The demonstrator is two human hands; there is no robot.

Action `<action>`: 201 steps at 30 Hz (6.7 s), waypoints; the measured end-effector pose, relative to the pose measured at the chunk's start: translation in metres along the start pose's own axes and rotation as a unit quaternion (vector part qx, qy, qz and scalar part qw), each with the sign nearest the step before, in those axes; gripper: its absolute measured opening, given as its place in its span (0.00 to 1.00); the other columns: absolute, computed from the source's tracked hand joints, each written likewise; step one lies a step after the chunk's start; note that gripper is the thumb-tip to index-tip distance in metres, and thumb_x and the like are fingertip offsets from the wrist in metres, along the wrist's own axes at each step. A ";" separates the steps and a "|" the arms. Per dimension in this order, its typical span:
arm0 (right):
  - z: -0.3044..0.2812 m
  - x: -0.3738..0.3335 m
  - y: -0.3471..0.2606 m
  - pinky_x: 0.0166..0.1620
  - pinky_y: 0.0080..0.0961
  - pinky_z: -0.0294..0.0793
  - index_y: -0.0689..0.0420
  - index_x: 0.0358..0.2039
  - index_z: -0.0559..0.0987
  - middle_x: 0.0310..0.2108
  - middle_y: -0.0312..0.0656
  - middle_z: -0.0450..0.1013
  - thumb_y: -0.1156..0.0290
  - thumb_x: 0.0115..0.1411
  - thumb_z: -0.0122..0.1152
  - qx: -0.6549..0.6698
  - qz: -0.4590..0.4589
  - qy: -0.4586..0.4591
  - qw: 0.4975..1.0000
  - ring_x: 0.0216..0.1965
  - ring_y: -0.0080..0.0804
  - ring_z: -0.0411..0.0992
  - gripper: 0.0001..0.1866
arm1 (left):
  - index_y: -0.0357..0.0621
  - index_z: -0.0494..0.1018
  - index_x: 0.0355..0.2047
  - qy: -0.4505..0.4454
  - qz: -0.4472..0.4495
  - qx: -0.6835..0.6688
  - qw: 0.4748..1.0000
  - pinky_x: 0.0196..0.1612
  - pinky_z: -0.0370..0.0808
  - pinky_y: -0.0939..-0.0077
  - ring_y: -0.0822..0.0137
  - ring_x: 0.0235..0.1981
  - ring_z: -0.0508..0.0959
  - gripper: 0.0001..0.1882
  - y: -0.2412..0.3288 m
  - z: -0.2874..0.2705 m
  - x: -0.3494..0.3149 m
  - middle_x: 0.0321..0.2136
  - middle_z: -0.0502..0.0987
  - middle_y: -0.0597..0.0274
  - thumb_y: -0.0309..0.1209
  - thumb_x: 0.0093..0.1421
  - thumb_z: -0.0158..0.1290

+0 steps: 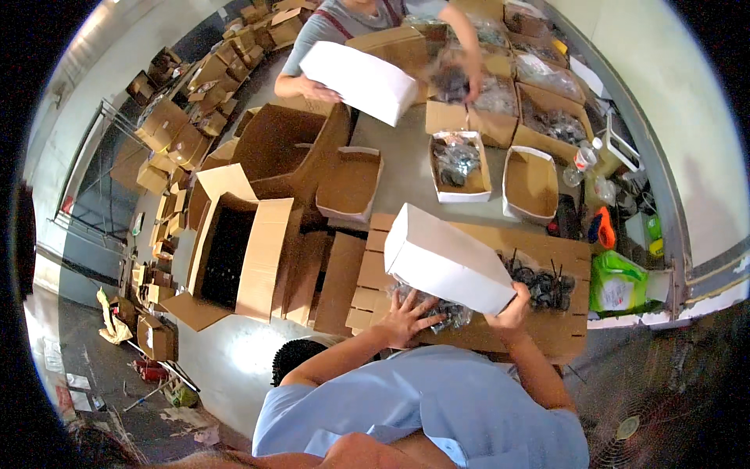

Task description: The person is packing various metal hardware components and rods into a long cardboard box and then sealing it with tape.

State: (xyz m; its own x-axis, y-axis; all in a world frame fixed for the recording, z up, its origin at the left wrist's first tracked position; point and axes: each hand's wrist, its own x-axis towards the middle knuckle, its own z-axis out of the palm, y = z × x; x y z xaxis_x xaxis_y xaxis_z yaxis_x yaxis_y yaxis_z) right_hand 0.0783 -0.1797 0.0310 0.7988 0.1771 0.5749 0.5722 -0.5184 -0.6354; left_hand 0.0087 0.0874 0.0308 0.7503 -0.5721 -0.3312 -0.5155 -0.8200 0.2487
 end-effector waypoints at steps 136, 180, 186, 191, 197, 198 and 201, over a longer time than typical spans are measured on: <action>0.154 0.111 0.000 0.35 0.40 0.74 0.51 0.32 0.78 0.29 0.46 0.76 0.49 0.56 0.54 -0.045 -0.107 -0.507 0.854 0.34 0.44 0.75 0.18 | 0.44 0.69 0.38 0.267 -0.041 -0.035 0.962 0.48 0.66 0.60 0.54 0.46 0.68 0.27 0.023 -0.037 0.032 0.42 0.68 0.55 0.41 0.38 0.64; -0.056 0.048 0.095 0.47 0.47 0.62 0.51 0.43 0.71 0.44 0.45 0.69 0.33 0.46 0.53 -0.282 -0.015 -0.330 0.901 0.43 0.47 0.69 0.36 | 0.44 0.68 0.40 0.236 -0.072 0.016 0.969 0.50 0.63 0.56 0.50 0.47 0.66 0.26 -0.034 -0.036 0.119 0.44 0.66 0.51 0.51 0.51 0.55; -0.053 0.019 0.083 0.48 0.47 0.61 0.53 0.42 0.70 0.45 0.46 0.68 0.41 0.51 0.55 -0.269 -0.041 -0.215 0.938 0.45 0.45 0.67 0.29 | 0.44 0.69 0.43 0.197 -0.098 0.038 0.975 0.56 0.55 0.50 0.52 0.54 0.61 0.29 -0.025 -0.011 0.104 0.53 0.62 0.51 0.54 0.53 0.51; -0.081 0.028 0.070 0.55 0.52 0.55 0.53 0.49 0.68 0.54 0.48 0.60 0.39 0.42 0.63 -0.287 -0.041 -0.349 0.891 0.56 0.49 0.58 0.39 | 0.44 0.62 0.55 -0.026 -0.097 0.069 0.993 0.62 0.41 0.41 0.50 0.64 0.47 0.51 -0.005 -0.055 0.099 0.64 0.46 0.49 0.63 0.36 0.59; -0.125 0.030 0.081 0.59 0.54 0.50 0.46 0.54 0.65 0.58 0.47 0.55 0.38 0.31 0.70 -0.267 -0.021 -0.428 0.863 0.61 0.51 0.52 0.49 | 0.68 0.57 0.59 -0.026 -0.052 0.043 0.997 0.59 0.55 0.48 0.48 0.59 0.57 0.50 0.001 -0.069 0.098 0.59 0.56 0.51 0.54 0.32 0.64; -0.121 0.040 0.087 0.58 0.53 0.51 0.47 0.54 0.65 0.57 0.46 0.57 0.38 0.30 0.70 -0.263 -0.018 -0.440 0.858 0.59 0.50 0.54 0.50 | 0.71 0.57 0.60 -0.043 -0.062 0.039 0.996 0.58 0.58 0.53 0.51 0.56 0.60 0.49 0.003 -0.085 0.103 0.54 0.61 0.53 0.52 0.34 0.64; -0.114 0.054 0.106 0.56 0.50 0.54 0.49 0.53 0.66 0.52 0.46 0.59 0.37 0.28 0.70 -0.258 -0.055 -0.425 0.866 0.55 0.49 0.58 0.51 | 0.71 0.55 0.61 -0.015 -0.042 0.057 0.997 0.58 0.57 0.50 0.52 0.56 0.60 0.49 -0.019 -0.080 0.118 0.52 0.62 0.53 0.53 0.35 0.62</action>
State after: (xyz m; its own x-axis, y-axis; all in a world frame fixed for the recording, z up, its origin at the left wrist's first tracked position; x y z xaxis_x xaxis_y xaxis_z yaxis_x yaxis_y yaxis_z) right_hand 0.1603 -0.3204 0.0535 0.7183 0.6870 -0.1103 0.6693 -0.7255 -0.1604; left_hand 0.1401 0.0373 0.0599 0.7815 -0.4999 -0.3734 -0.4960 -0.8608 0.1142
